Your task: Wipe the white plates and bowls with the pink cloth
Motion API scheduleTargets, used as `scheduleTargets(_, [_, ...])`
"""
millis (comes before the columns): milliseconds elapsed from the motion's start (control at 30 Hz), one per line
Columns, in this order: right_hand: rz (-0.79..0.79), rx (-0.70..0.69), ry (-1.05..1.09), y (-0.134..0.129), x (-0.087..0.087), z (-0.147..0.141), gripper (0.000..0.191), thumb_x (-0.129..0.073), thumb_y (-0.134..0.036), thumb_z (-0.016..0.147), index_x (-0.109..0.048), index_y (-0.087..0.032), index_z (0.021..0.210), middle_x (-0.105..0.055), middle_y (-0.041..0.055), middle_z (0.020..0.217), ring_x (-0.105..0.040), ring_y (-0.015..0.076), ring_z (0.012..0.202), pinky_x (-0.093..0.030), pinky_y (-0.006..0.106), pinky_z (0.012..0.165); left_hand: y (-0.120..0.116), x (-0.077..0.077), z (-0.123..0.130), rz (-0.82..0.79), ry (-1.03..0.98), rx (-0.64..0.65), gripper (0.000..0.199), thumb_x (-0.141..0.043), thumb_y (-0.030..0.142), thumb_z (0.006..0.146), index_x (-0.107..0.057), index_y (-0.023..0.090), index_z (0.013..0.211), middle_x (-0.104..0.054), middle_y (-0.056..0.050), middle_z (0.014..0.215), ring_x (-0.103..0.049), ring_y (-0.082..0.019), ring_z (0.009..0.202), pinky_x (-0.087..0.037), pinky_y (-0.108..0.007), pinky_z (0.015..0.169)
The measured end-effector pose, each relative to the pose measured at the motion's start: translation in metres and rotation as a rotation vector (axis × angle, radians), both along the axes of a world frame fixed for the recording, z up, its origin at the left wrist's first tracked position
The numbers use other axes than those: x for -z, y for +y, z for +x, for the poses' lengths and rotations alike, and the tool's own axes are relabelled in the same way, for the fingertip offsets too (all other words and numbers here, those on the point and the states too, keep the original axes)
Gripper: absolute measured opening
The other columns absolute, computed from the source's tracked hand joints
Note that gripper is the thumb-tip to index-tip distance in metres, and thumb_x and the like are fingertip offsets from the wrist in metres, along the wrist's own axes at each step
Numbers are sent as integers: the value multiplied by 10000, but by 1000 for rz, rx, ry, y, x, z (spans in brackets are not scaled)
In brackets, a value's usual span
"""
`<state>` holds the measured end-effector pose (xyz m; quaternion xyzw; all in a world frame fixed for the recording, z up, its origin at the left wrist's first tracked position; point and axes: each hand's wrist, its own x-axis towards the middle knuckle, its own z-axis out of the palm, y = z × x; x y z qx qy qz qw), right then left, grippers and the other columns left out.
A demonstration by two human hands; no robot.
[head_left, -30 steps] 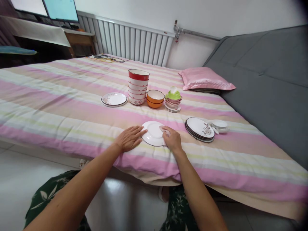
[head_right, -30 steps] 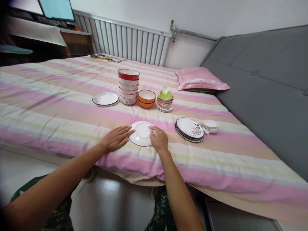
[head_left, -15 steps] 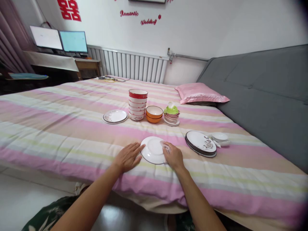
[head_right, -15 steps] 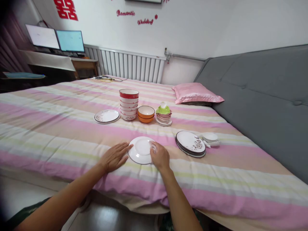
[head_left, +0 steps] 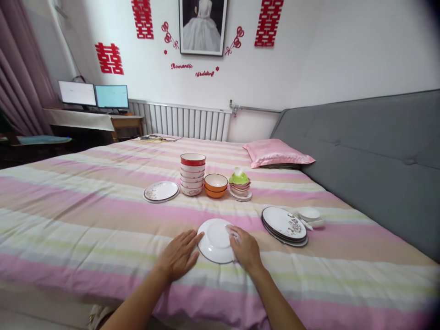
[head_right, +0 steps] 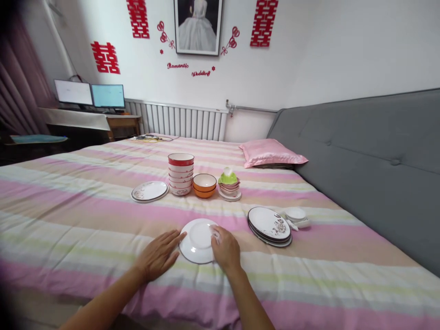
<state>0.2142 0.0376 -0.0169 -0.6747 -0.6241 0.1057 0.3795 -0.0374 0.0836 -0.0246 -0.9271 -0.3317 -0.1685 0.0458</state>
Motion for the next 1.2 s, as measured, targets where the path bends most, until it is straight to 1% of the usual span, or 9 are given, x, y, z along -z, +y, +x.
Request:
scheduleTargets(133, [12,7,4,0,0,-1,368,-457,-266,785,-632,-275,1108,-669,8,1109,-618,201,1033,-465,338,923,1,1,-1,14,18,-2,525,-361,375,904,-317,238,1409,-477,-87,1375,-457,-241,1244,-376,-430,1042])
scheduleTargets(333, [-1,5,11,-1,0,-1,379,-445,-271,789,-624,-263,1123,-660,14,1125,-607,212,1048,-451,356,942,0,-1,-1,5,71,-19,522,-341,387,909,-336,211,1401,-477,-101,1373,-451,-251,1248,-368,-433,1046])
scheduleTargets(633, [-12,-7,32,-1,-2,-2,381,-440,-267,795,-620,-238,1129,-656,19,1130,-597,209,1050,-441,339,943,0,-4,0,29,78,-28,520,-345,378,908,-337,212,1401,-484,-96,1368,-456,-238,1247,-376,-411,1044])
scheduleTargets(867, [-30,2,32,0,0,-2,390,-446,-264,791,-616,-223,1139,-651,23,1141,-586,187,1058,-419,315,950,1,0,-2,21,70,-21,525,-349,383,912,-318,218,1409,-476,-98,1375,-447,-239,1254,-376,-426,1044])
scheduleTargets(1200, [-26,-4,35,-1,-1,-1,384,-445,-265,793,-616,-217,1133,-651,25,1139,-585,196,1059,-422,325,945,3,2,-1,32,40,-12,524,-369,379,906,-324,228,1406,-487,-87,1366,-463,-239,1237,-379,-424,1040])
